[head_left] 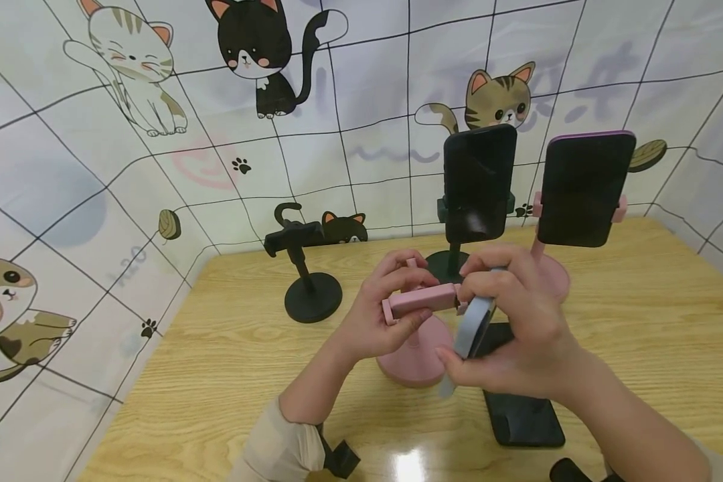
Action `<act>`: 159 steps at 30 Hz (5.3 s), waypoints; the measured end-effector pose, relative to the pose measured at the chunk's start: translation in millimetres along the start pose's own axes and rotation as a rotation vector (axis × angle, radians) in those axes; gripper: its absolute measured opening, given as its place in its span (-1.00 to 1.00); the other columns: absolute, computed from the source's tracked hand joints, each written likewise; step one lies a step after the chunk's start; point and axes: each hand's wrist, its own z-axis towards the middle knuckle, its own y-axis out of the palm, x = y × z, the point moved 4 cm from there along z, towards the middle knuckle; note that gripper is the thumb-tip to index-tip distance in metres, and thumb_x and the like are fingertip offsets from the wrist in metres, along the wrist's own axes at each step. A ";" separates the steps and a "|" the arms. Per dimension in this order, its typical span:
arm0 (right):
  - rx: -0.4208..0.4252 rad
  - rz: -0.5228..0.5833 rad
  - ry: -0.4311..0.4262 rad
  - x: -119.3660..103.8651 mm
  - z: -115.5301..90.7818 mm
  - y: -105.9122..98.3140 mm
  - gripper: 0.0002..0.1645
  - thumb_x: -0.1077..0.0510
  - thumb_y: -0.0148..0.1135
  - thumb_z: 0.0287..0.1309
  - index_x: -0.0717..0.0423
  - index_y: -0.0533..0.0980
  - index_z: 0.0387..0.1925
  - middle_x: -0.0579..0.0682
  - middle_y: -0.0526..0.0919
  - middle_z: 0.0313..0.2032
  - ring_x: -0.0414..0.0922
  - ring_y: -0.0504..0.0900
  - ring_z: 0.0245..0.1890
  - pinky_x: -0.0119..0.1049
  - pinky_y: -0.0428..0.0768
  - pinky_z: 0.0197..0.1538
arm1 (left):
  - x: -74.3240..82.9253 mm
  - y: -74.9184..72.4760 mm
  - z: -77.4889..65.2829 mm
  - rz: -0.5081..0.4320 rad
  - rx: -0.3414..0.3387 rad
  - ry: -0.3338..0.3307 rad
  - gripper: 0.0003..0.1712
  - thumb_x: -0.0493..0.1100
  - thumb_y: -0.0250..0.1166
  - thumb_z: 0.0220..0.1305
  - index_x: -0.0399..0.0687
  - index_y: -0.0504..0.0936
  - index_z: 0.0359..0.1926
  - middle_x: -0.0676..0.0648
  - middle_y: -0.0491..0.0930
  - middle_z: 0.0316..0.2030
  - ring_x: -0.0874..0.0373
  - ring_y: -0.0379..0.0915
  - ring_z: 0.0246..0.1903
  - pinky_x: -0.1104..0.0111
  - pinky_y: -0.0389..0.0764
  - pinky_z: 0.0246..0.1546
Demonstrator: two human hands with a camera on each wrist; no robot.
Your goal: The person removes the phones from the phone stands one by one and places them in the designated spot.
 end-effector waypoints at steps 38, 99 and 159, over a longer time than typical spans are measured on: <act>-0.683 -0.466 0.883 21.7 -68.9 -86.7 -0.29 0.00 0.48 -0.34 0.33 0.38 -0.18 0.22 0.41 -0.33 0.04 0.41 -0.41 -0.08 0.42 -0.41 | -50.0 -50.2 6.7 0.314 0.170 -0.010 -0.69 -0.35 0.24 -0.02 -0.23 0.49 -0.17 -0.27 0.28 -0.08 -0.04 0.18 -0.02 0.22 0.42 -0.18; -0.871 -0.426 1.012 64.9 -113.0 -61.8 -0.32 -0.03 0.32 -0.12 0.50 0.41 -0.18 0.28 0.52 -0.33 0.20 0.36 -0.24 0.13 0.16 -0.27 | -72.1 -68.2 13.1 0.069 0.176 -0.456 -0.46 -0.42 0.18 0.14 -0.29 0.34 0.19 -0.05 -0.07 0.37 0.16 -0.12 0.33 0.23 0.22 0.19; -1.062 -0.272 0.846 42.5 -78.5 -62.8 -0.26 -0.08 0.42 -0.23 0.37 0.43 -0.10 0.27 0.46 -0.14 0.13 0.50 -0.21 0.03 0.49 -0.18 | -61.8 -15.5 -48.8 -0.047 0.367 -0.874 -0.44 -0.28 0.11 0.22 -0.22 0.24 0.25 -0.17 0.25 0.22 -0.09 0.22 0.18 0.11 0.35 0.07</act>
